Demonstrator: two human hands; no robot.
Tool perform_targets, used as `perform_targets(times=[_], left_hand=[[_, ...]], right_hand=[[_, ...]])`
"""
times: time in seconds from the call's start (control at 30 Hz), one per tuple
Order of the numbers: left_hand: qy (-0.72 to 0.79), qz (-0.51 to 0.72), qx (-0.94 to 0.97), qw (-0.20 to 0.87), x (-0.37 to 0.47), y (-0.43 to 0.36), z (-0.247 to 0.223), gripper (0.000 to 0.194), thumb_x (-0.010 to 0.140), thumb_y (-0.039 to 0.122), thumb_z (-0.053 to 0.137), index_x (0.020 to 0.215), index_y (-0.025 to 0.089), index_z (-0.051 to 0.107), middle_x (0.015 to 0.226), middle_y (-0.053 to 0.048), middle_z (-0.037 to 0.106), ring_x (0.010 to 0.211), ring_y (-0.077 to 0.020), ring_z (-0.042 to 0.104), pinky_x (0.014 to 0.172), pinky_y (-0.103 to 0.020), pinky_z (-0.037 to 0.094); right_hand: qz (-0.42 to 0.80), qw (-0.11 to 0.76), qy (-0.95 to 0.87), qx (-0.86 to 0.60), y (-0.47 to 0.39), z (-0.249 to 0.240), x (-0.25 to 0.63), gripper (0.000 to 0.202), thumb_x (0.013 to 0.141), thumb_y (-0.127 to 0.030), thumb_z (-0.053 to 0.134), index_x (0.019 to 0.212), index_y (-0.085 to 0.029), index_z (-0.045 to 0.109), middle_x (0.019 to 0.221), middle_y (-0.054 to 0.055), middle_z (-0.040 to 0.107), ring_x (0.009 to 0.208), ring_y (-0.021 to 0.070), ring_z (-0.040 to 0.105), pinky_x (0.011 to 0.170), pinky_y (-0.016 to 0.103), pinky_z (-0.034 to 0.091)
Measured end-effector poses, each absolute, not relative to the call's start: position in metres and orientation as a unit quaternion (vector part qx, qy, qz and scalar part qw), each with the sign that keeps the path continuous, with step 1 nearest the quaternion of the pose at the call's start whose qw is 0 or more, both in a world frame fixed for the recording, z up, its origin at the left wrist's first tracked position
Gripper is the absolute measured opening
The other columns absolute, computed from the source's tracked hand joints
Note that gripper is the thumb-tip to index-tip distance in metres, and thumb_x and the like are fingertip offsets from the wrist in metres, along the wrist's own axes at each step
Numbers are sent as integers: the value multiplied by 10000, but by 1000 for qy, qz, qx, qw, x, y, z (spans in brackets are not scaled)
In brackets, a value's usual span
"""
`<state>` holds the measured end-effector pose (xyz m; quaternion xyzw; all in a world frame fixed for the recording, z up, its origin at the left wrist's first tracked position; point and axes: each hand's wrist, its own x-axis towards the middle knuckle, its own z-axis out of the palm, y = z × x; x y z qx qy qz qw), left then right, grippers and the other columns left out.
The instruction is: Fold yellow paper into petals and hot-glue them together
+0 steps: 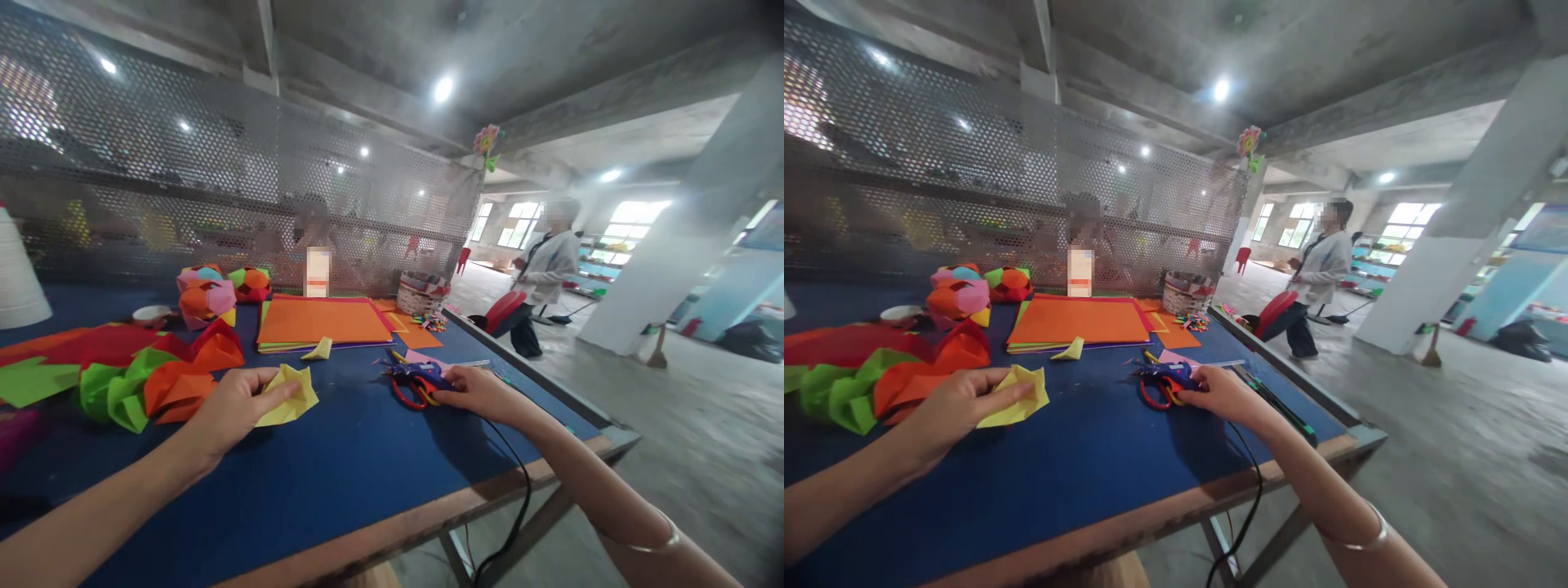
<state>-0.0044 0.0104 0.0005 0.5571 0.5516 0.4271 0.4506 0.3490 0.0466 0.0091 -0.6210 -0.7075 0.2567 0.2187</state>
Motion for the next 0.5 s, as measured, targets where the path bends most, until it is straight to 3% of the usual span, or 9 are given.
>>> perform_targets(times=[0.13,0.23,0.37,0.5], left_hand=[[535,416,557,479,-8,11,-2,577,501,702,775,770,192,747,709,-19,705,595,-123,571,553,-201,402],[536,417,559,476,-8,12,-2,586,469,707,779,736,186,748,665,-13,690,568,-121,551,540,-206,389],[536,415,558,478,-7,14,-2,595,443,703,782,731,183,751,646,-13,688,548,-116,538,523,-207,371],[549,420,561,455,-7,14,-3,569,468,688,770,744,191,756,672,-28,709,558,-125,566,525,-208,385]], right_hand=[[385,248,-644,-613,52,10,352,333,630,-455,754,766,-169,649,587,-41,518,509,94,436,433,209,276],[426,294,-607,-603,51,13,350,302,685,-460,683,677,-173,588,554,-44,465,483,79,417,413,194,322],[456,376,-573,-567,45,20,338,275,641,-392,701,747,-190,548,707,-7,583,562,83,525,460,178,423],[505,453,-547,-491,40,30,315,336,636,-367,770,828,-171,575,831,38,668,471,53,485,330,153,260]])
